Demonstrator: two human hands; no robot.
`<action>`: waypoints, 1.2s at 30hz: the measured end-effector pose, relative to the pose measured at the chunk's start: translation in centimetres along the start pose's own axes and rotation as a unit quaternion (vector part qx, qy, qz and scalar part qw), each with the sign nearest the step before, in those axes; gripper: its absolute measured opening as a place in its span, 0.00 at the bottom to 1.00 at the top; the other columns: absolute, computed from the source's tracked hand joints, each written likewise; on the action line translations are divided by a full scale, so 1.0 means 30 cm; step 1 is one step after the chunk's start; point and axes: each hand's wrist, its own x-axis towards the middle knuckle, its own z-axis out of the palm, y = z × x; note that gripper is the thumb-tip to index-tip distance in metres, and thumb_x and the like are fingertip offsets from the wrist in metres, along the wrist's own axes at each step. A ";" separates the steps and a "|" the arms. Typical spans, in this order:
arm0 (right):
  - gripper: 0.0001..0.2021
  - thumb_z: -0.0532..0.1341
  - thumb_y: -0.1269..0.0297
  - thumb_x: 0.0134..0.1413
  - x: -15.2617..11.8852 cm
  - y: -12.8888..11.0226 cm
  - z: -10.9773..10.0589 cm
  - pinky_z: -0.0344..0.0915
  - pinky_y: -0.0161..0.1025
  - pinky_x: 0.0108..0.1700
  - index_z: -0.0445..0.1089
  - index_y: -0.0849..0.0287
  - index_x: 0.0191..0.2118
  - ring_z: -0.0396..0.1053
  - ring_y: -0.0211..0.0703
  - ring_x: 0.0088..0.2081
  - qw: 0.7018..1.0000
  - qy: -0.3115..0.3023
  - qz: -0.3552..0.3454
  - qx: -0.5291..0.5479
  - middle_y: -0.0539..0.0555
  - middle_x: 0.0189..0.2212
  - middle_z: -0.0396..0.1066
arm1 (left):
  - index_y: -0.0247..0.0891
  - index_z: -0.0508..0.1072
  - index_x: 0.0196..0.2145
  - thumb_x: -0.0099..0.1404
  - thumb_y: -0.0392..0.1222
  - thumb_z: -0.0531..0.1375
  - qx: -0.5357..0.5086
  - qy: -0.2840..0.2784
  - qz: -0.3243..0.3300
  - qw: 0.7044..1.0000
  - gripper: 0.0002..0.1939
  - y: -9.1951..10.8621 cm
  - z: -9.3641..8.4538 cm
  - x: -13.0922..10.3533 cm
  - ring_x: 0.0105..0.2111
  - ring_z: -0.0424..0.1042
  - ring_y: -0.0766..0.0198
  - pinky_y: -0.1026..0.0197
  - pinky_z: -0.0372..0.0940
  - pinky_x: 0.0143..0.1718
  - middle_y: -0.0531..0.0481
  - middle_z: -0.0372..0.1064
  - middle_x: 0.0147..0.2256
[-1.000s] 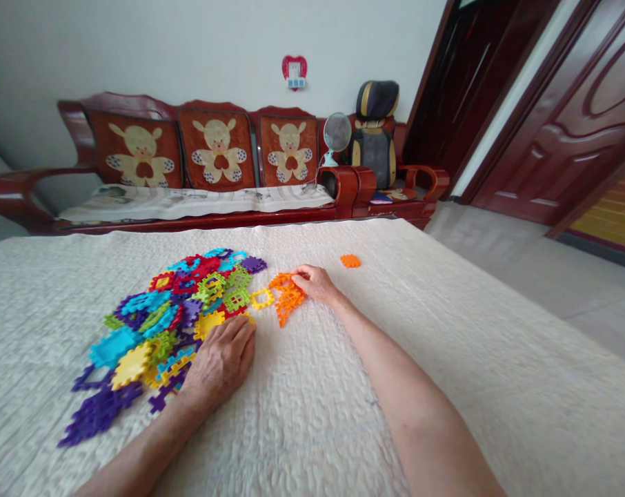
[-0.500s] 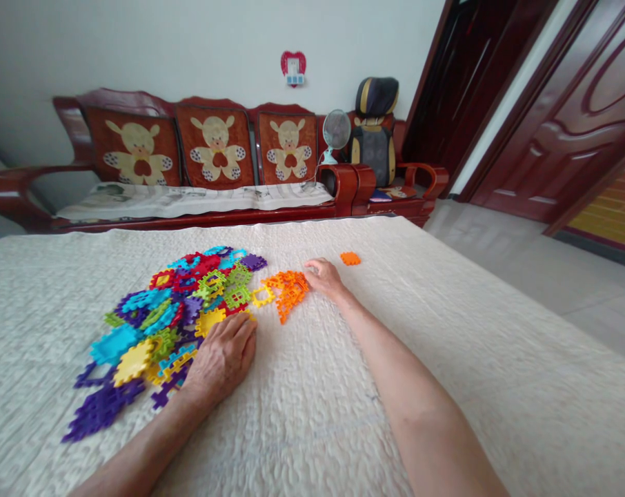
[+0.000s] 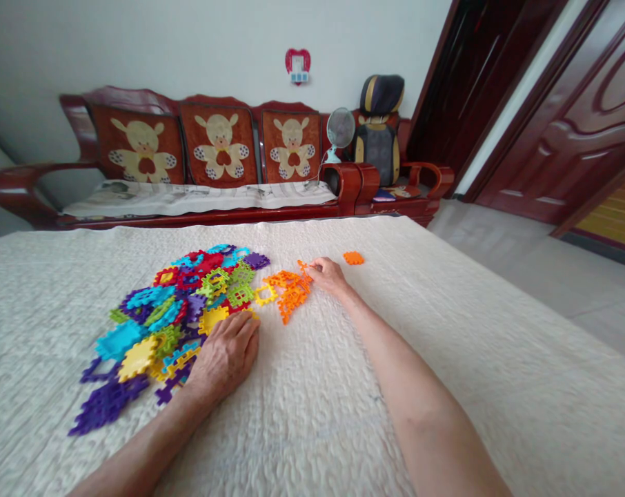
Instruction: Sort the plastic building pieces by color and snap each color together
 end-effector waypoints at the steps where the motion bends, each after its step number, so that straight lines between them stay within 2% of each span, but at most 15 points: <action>1: 0.08 0.60 0.59 0.47 0.001 0.003 -0.003 0.63 0.36 0.40 0.72 0.57 0.32 0.69 0.41 0.35 1.000 0.009 0.008 0.023 0.50 0.31 0.74 | 0.37 0.71 0.44 0.70 0.37 0.50 0.001 0.000 0.000 1.000 0.11 0.000 0.001 0.000 0.48 0.67 0.54 0.49 0.64 0.49 0.42 0.69 0.46; 5: 0.09 0.60 0.57 0.46 0.007 0.011 -0.022 0.61 0.34 0.32 0.68 0.57 0.31 0.66 0.38 0.29 0.990 0.051 0.023 0.131 0.47 0.26 0.71 | 0.37 0.71 0.43 0.70 0.37 0.50 0.002 -0.006 -0.001 1.000 0.11 0.000 -0.001 0.001 0.47 0.68 0.55 0.50 0.65 0.48 0.42 0.69 0.45; 8: 0.10 0.59 0.56 0.47 0.012 0.012 -0.032 0.59 0.33 0.29 0.68 0.57 0.31 0.64 0.37 0.26 0.986 0.080 0.017 0.146 0.46 0.24 0.68 | 0.37 0.71 0.42 0.70 0.37 0.49 0.000 -0.007 -0.002 1.000 0.11 0.002 -0.005 0.002 0.47 0.68 0.55 0.50 0.64 0.48 0.42 0.69 0.45; 12: 0.09 0.58 0.58 0.50 0.018 0.016 -0.032 0.61 0.35 0.32 0.71 0.58 0.31 0.66 0.39 0.28 0.996 0.059 -0.012 0.059 0.48 0.25 0.69 | 0.37 0.71 0.43 0.70 0.37 0.50 0.001 -0.005 -0.005 1.000 0.11 0.005 -0.010 0.003 0.47 0.67 0.55 0.50 0.64 0.49 0.42 0.69 0.46; 15: 0.11 0.60 0.63 0.48 0.013 0.010 -0.029 0.64 0.39 0.44 0.73 0.58 0.38 0.70 0.45 0.39 0.995 0.061 -0.063 -0.043 0.54 0.36 0.74 | 0.38 0.70 0.43 0.69 0.36 0.50 0.001 -0.002 -0.002 1.000 0.11 0.005 -0.009 0.002 0.47 0.68 0.55 0.51 0.63 0.48 0.42 0.69 0.47; 18: 0.15 0.60 0.65 0.50 -0.008 -0.029 -0.024 0.62 0.42 0.52 0.73 0.58 0.44 0.69 0.47 0.47 0.983 0.053 -0.145 -0.096 0.57 0.44 0.74 | 0.38 0.70 0.43 0.69 0.36 0.50 0.003 -0.002 -0.003 1.000 0.10 0.004 -0.008 0.002 0.46 0.68 0.55 0.51 0.63 0.48 0.42 0.69 0.46; 23: 0.11 0.59 0.64 0.54 -0.057 -0.122 0.004 0.61 0.42 0.50 0.74 0.56 0.42 0.72 0.47 0.43 0.967 -0.044 -0.197 -0.155 0.55 0.38 0.77 | 0.38 0.70 0.43 0.70 0.36 0.49 -0.001 -0.008 -0.006 1.000 0.11 0.005 -0.010 0.003 0.46 0.67 0.55 0.51 0.63 0.48 0.42 0.69 0.46; 26: 0.10 0.61 0.64 0.51 -0.064 -0.138 0.022 0.63 0.41 0.46 0.75 0.56 0.40 0.72 0.46 0.40 0.974 -0.065 -0.167 -0.137 0.54 0.36 0.77 | 0.38 0.70 0.42 0.70 0.36 0.49 -0.004 -0.006 -0.005 1.000 0.11 0.005 -0.009 0.003 0.47 0.67 0.55 0.51 0.63 0.49 0.42 0.69 0.45; 29: 0.14 0.62 0.65 0.47 -0.047 -0.118 0.026 0.65 0.36 0.38 0.74 0.57 0.42 0.72 0.41 0.34 0.993 -0.069 -0.086 -0.036 0.52 0.33 0.76 | 0.38 0.70 0.42 0.70 0.36 0.49 -0.003 -0.009 -0.007 1.000 0.10 0.004 -0.008 0.003 0.47 0.67 0.55 0.51 0.63 0.49 0.43 0.69 0.45; 31: 0.15 0.61 0.65 0.46 -0.029 -0.098 0.021 0.65 0.33 0.35 0.74 0.58 0.43 0.71 0.38 0.31 0.995 -0.074 -0.051 0.032 0.49 0.30 0.75 | 0.38 0.70 0.42 0.70 0.37 0.49 -0.002 -0.014 -0.007 1.000 0.10 0.005 -0.010 0.004 0.46 0.67 0.55 0.51 0.63 0.48 0.43 0.69 0.44; 36: 0.16 0.60 0.60 0.46 0.006 -0.068 -0.005 0.64 0.33 0.31 0.74 0.59 0.41 0.68 0.37 0.28 0.991 -0.052 -0.025 0.124 0.47 0.27 0.72 | 0.38 0.70 0.41 0.70 0.36 0.49 0.001 -0.020 -0.009 1.000 0.10 0.007 -0.016 0.007 0.46 0.67 0.55 0.51 0.64 0.48 0.43 0.69 0.43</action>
